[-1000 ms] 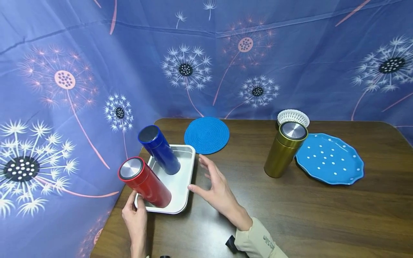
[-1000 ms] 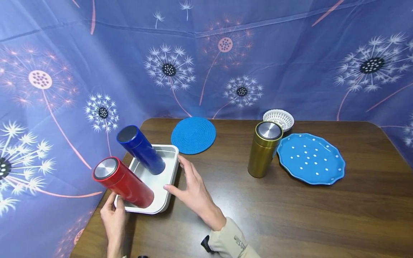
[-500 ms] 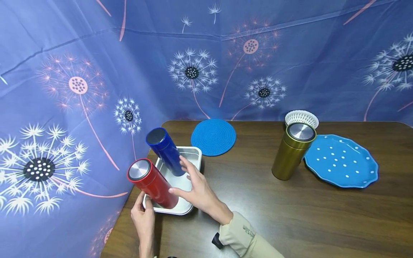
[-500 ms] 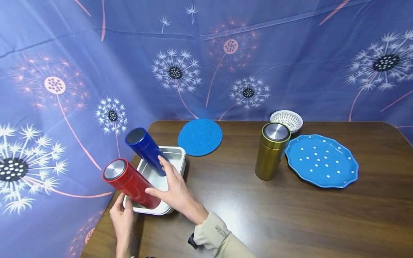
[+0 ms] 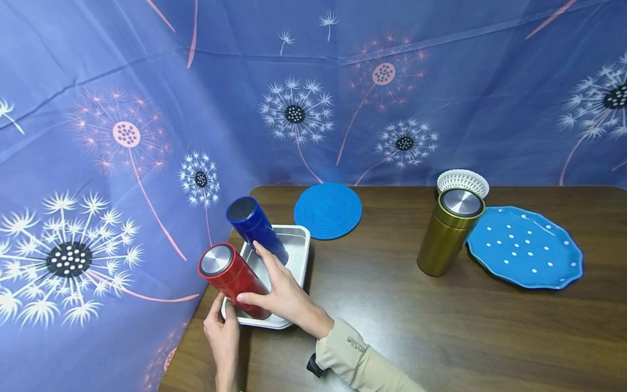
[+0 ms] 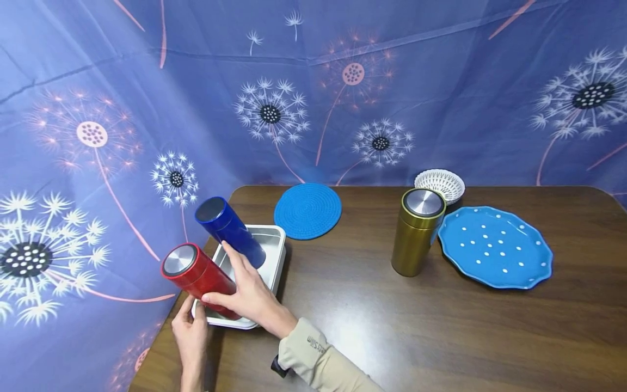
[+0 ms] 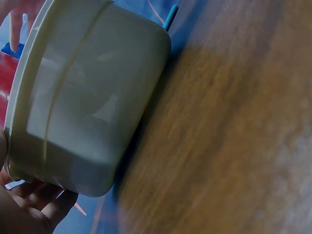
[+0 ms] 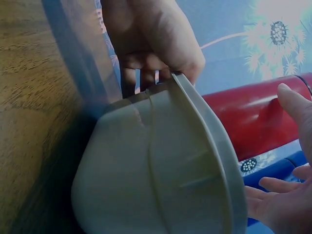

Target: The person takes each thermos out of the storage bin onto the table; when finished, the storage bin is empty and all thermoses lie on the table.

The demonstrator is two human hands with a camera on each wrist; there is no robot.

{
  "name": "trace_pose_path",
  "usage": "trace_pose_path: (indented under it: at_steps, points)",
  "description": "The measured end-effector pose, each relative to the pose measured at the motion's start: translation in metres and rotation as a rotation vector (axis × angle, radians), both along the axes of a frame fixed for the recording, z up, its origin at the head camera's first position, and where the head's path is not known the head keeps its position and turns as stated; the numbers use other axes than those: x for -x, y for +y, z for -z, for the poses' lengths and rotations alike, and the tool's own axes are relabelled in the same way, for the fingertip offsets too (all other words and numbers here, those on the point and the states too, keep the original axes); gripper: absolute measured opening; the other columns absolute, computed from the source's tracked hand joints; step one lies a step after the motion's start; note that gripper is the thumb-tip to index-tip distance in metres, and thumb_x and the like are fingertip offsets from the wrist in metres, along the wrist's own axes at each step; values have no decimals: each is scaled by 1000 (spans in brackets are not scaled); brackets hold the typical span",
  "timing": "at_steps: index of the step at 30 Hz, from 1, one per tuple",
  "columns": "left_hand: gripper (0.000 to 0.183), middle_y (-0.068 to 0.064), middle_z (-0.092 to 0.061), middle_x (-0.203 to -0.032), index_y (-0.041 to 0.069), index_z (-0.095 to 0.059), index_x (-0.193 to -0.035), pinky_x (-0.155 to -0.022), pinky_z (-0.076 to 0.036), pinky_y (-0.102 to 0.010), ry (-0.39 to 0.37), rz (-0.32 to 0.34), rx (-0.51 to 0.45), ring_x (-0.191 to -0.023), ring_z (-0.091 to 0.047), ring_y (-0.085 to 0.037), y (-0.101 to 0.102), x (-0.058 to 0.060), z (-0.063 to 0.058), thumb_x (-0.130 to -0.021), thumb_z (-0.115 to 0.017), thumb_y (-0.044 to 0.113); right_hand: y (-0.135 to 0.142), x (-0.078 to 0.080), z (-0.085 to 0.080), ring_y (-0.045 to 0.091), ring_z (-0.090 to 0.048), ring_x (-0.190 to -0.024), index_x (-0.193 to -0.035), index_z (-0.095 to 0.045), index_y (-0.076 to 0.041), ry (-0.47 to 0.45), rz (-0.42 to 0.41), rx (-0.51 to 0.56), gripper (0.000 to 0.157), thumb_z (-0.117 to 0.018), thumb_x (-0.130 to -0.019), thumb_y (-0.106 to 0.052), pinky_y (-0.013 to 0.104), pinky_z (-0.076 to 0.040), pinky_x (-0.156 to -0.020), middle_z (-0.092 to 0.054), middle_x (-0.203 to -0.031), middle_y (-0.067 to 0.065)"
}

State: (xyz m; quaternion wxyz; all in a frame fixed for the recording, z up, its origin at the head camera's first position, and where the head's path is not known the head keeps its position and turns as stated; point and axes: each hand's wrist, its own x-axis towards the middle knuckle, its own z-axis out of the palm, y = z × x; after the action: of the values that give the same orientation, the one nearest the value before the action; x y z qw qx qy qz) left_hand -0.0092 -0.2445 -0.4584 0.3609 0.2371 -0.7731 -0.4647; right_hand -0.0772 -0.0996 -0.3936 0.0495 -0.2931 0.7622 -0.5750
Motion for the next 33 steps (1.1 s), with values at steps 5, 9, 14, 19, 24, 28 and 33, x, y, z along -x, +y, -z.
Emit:
trace_pose_path:
  at_steps: [5,9,14,19,24,28,33]
  points:
    - [31,-26,-66,-113,-9,-66,-116,-79,-39,-6,6,8,-8,-93,-50,18,2,0,0,-88,-53,-9,-7,0,2,23,-38,-139,-156,-21,-22,22,-11,1,99,-80,-79,-41,50,-40,-106,-38,-153,7]
    - [30,-24,-67,-114,-5,-68,-117,-80,-40,-7,3,14,-14,-94,-51,18,3,-1,-1,-89,-55,-7,-12,-1,5,22,-40,-137,-155,-23,-19,74,-24,11,99,-81,-78,-37,44,-41,-106,-40,-151,8]
    - [30,-27,-66,-113,-6,-68,-116,-82,-41,-10,22,22,-6,-96,-51,16,4,-3,0,-88,-58,-9,-20,-4,10,19,-45,-133,-153,-27,-14,173,-45,21,94,-82,-79,-30,34,-42,-105,-46,-146,8]
    - [30,-29,-65,-112,-9,-66,-115,-83,-40,-9,28,22,0,-95,-51,17,4,-1,0,-87,-55,-11,-23,-6,11,16,-49,-128,-150,-31,-13,216,-26,57,88,-82,-78,-24,30,-43,-104,-51,-140,5]
    - [29,-28,-66,-112,-10,-66,-116,-81,-38,-6,23,12,15,-94,-50,18,4,-1,0,-88,-56,-9,-23,-7,12,13,-52,-123,-147,-35,-15,225,3,68,85,-83,-77,-24,28,-44,-101,-55,-134,4]
    - [29,-27,-66,-111,-8,-67,-115,-81,-39,-7,16,-4,19,-94,-51,18,4,-1,-1,-88,-57,-9,-23,-9,11,12,-54,-121,-145,-37,-15,229,19,61,84,-83,-76,-26,27,-45,-99,-56,-132,4]
    - [28,-11,-71,-108,-7,-68,-114,-79,-40,-7,27,-6,15,-92,-51,18,4,-1,-2,-87,-60,-8,-21,-9,11,12,-55,-119,-144,-39,-14,237,30,56,83,-84,-76,-26,26,-46,-98,-57,-131,4]
